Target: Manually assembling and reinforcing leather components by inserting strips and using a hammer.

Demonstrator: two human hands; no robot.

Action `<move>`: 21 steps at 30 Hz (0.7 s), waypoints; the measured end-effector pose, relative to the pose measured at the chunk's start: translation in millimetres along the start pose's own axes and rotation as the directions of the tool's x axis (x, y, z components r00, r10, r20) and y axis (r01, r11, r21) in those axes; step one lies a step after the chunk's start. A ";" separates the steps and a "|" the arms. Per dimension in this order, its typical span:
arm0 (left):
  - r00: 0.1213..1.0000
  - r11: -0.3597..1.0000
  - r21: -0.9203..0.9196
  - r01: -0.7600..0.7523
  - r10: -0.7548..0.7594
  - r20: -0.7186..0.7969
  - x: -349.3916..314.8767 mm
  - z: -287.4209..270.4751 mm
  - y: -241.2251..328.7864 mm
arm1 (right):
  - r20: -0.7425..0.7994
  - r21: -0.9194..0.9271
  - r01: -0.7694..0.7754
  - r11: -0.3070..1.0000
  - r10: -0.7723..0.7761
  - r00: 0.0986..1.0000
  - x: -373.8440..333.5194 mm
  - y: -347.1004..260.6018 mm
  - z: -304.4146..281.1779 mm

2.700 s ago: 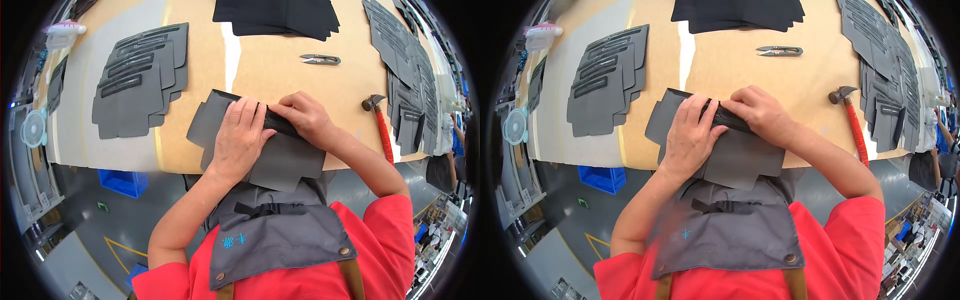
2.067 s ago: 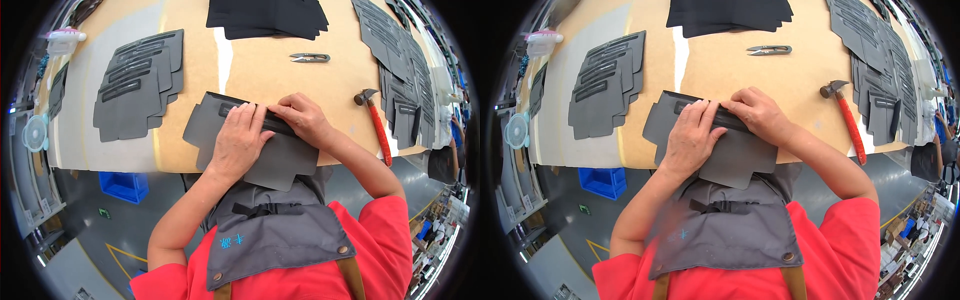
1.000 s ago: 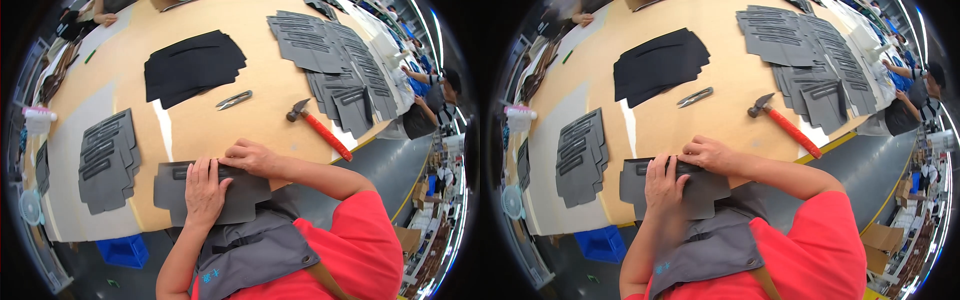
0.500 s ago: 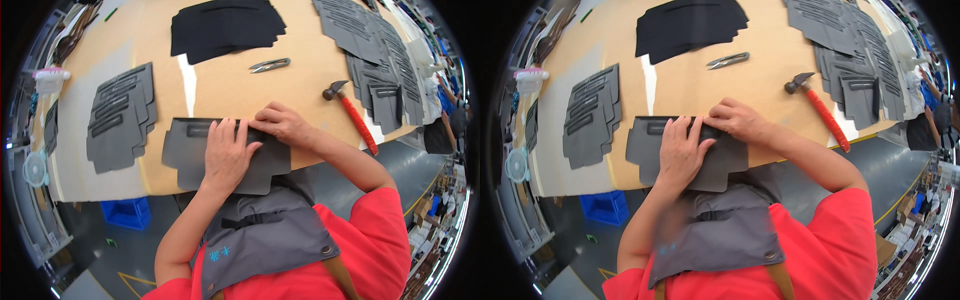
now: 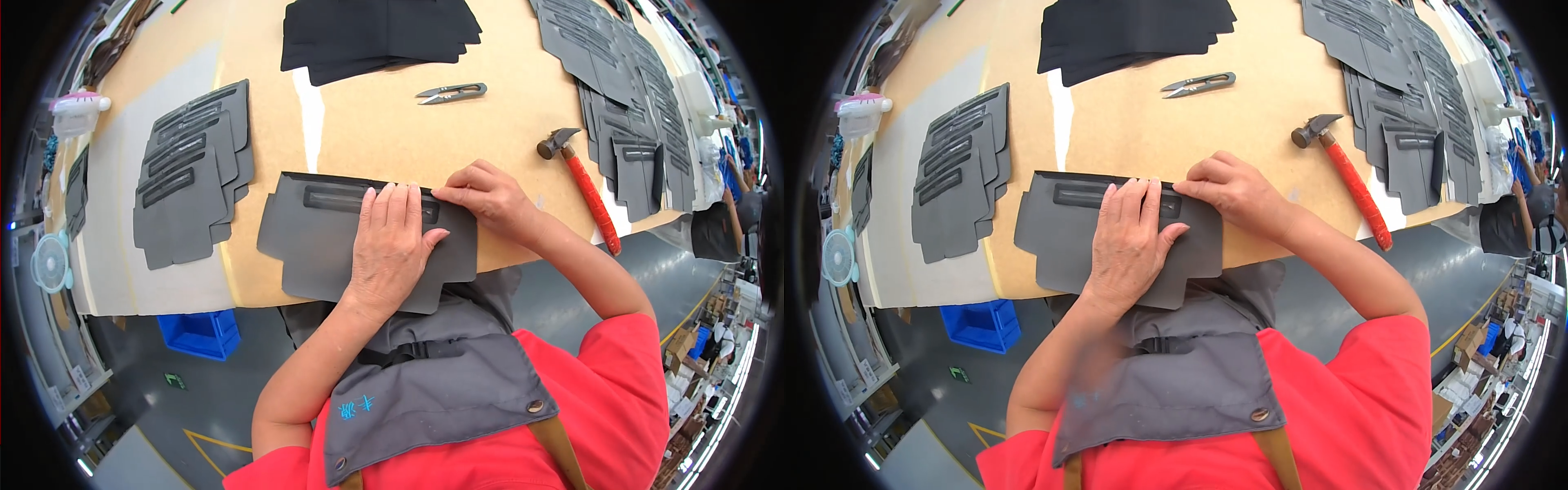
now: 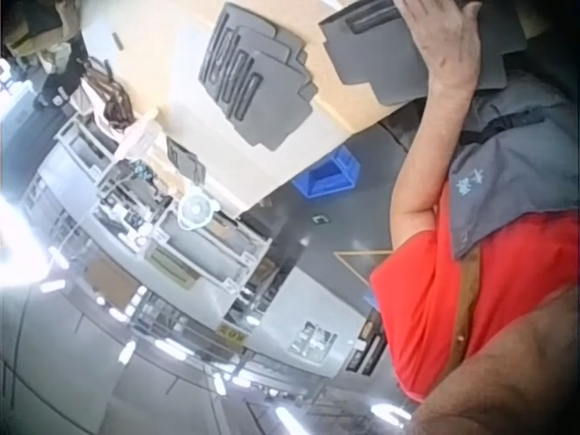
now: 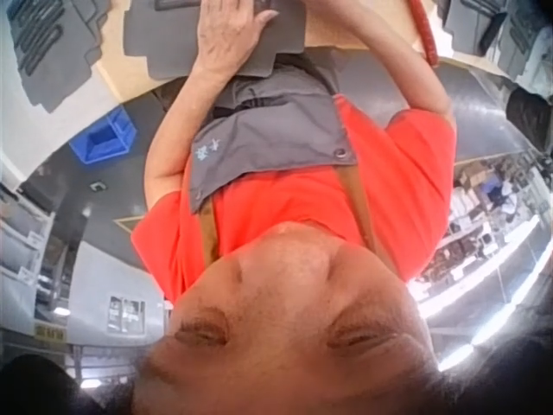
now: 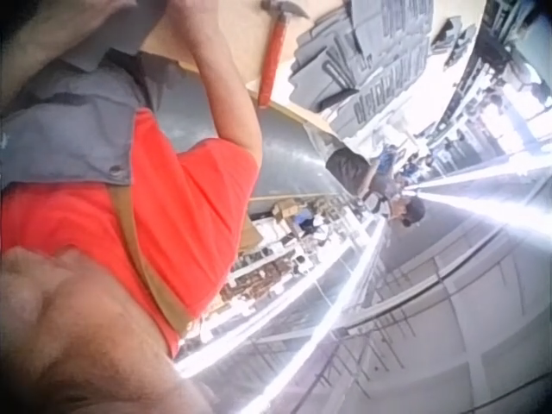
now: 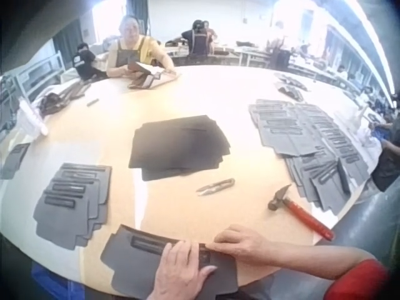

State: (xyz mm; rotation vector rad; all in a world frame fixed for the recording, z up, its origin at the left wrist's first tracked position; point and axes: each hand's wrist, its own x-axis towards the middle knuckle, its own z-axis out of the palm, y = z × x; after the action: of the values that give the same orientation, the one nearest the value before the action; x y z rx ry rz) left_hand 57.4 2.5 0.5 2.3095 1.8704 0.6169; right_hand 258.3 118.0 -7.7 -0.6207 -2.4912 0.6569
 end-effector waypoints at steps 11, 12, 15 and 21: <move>1.000 0.998 0.055 -0.016 0.015 0.015 1.1 4.7 14.0 | 0.040 -0.110 0.106 0.988 -0.102 0.994 -12.6 -3.6 -12.8; 1.000 0.998 0.054 -0.018 0.017 0.013 1.1 5.1 15.6 | 0.039 -0.112 0.105 0.988 -0.102 0.994 -13.7 -3.4 -12.9; 0.999 0.997 0.072 -0.024 0.022 0.028 -0.1 5.8 18.5 | -0.009 -0.072 0.011 0.997 -0.012 1.000 -20.5 -4.4 -9.7; 1.000 0.995 0.097 -0.027 0.028 -0.007 -0.9 0.2 13.4 | 0.013 -0.132 0.070 0.989 -0.069 0.998 -17.0 -6.6 -15.8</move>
State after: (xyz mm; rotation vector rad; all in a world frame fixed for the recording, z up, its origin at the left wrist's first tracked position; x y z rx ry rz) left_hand 69.6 -1.6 4.6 2.3996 1.9163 0.5521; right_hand 278.3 109.1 2.4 -0.5769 -2.5671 0.4727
